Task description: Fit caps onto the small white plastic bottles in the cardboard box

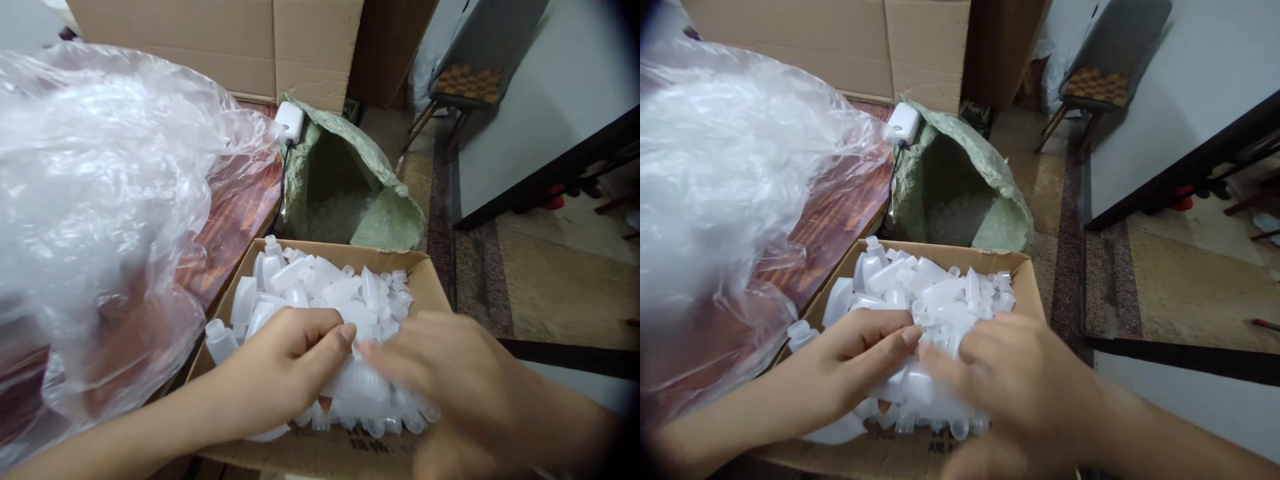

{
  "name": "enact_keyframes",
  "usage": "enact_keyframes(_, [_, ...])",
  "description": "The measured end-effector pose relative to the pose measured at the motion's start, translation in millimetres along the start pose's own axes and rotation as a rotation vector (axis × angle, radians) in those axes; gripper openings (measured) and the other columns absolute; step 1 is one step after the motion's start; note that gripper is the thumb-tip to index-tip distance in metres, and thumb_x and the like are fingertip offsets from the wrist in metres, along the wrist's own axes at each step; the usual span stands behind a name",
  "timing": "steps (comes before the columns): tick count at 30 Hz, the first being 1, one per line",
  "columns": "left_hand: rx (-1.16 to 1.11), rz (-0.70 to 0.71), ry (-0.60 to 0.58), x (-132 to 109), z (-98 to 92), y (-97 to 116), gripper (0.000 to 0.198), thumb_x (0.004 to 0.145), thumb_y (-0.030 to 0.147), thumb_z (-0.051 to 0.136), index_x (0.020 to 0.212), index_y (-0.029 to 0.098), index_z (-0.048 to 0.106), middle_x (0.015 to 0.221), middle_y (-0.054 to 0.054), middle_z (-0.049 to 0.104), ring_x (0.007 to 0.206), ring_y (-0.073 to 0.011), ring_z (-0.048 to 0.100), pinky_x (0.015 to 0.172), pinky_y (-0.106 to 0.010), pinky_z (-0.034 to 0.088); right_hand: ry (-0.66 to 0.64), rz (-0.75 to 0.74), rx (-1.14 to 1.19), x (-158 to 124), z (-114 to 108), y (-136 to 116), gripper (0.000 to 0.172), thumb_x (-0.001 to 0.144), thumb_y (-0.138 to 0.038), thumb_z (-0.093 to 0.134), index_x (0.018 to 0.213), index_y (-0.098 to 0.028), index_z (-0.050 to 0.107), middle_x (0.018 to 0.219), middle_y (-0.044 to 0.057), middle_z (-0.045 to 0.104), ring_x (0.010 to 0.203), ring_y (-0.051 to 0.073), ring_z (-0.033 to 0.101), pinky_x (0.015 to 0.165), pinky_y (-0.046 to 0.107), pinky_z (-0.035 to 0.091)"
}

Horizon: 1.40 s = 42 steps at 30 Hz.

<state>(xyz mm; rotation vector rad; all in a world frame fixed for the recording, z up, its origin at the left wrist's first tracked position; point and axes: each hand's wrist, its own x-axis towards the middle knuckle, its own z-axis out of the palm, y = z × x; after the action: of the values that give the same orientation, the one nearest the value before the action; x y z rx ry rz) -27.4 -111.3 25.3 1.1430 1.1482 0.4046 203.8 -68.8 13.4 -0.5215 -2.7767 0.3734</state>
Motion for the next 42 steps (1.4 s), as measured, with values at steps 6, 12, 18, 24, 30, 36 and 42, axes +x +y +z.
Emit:
enact_keyframes(6, [0.083,0.048,0.097,-3,1.3,15,0.04,0.094,0.045,0.043,0.063,0.02,0.041,0.052,0.005,0.044,0.046,-0.0083,0.043,0.042,-0.017,0.034,0.159,-0.138,0.023,23,-2,-1,0.048,0.099,-0.052,0.041,0.108,-0.008,0.056,0.088,0.01,0.065,0.077,0.021,0.059,0.068,0.035,0.045])
enact_keyframes(12, [0.712,0.536,0.484,-19,8.0,13,0.024,0.095,0.027,0.047,0.072,0.023,0.054,0.06,0.003,0.056,0.054,-0.0111,0.053,0.051,-0.021,0.041,0.173,-0.077,0.204,31,0,-15,0.041,0.1,-0.035,0.034,0.065,-0.019,0.051,0.057,-0.001,0.049,0.052,0.014,0.045,0.05,0.031,0.035])
enact_keyframes(18, [1.088,0.704,0.802,-18,12.1,16,0.013,0.086,0.022,0.062,0.098,0.02,0.059,0.107,-0.009,0.062,0.101,-0.0248,0.057,0.086,-0.037,0.044,0.309,0.33,-0.29,54,-7,42,0.049,0.09,-0.045,0.06,0.122,-0.009,0.053,0.113,0.019,0.062,0.095,0.03,0.062,0.071,0.039,0.048])
enact_keyframes(24, [1.295,0.48,-0.003,8,41.3,-10,0.009,0.087,0.026,0.059,0.086,0.017,0.06,0.078,-0.006,0.065,0.068,-0.0238,0.061,0.058,-0.035,0.046,-0.485,0.055,-0.013,16,-6,21,0.012,0.078,-0.029,0.073,0.079,-0.02,0.065,0.072,0.002,0.063,0.067,0.024,0.063,0.058,0.036,0.046])
enact_keyframes(30, [1.365,0.456,-0.133,15,49.7,-21,0.01,0.081,0.022,0.063,0.087,0.015,0.058,0.076,-0.005,0.065,0.065,-0.0251,0.062,0.056,-0.038,0.049,-0.457,0.046,-0.019,-32,41,-10,0.018,0.06,-0.02,0.079,0.066,-0.02,0.063,0.071,0.002,0.062,0.067,0.024,0.061,0.056,0.036,0.043])
enact_keyframes(36, [1.224,0.324,0.004,8,42.8,-9,0.01,0.081,0.021,0.061,0.084,0.018,0.052,0.079,-0.004,0.065,0.067,-0.0236,0.064,0.056,-0.033,0.049,-0.329,0.169,0.107,-27,27,-3,0.018,0.074,-0.023,0.076,0.083,-0.019,0.06,0.08,0.001,0.063,0.075,0.023,0.062,0.062,0.033,0.044])
enact_keyframes(42, [0.483,0.277,0.398,-7,34.9,10,0.026,0.091,0.026,0.051,0.116,0.025,0.047,0.096,-0.002,0.064,0.082,-0.0153,0.065,0.069,-0.025,0.051,-0.107,0.38,0.426,-16,1,4,0.016,0.084,-0.028,0.072,0.087,-0.018,0.059,0.076,-0.003,0.058,0.067,0.013,0.057,0.057,0.024,0.04])
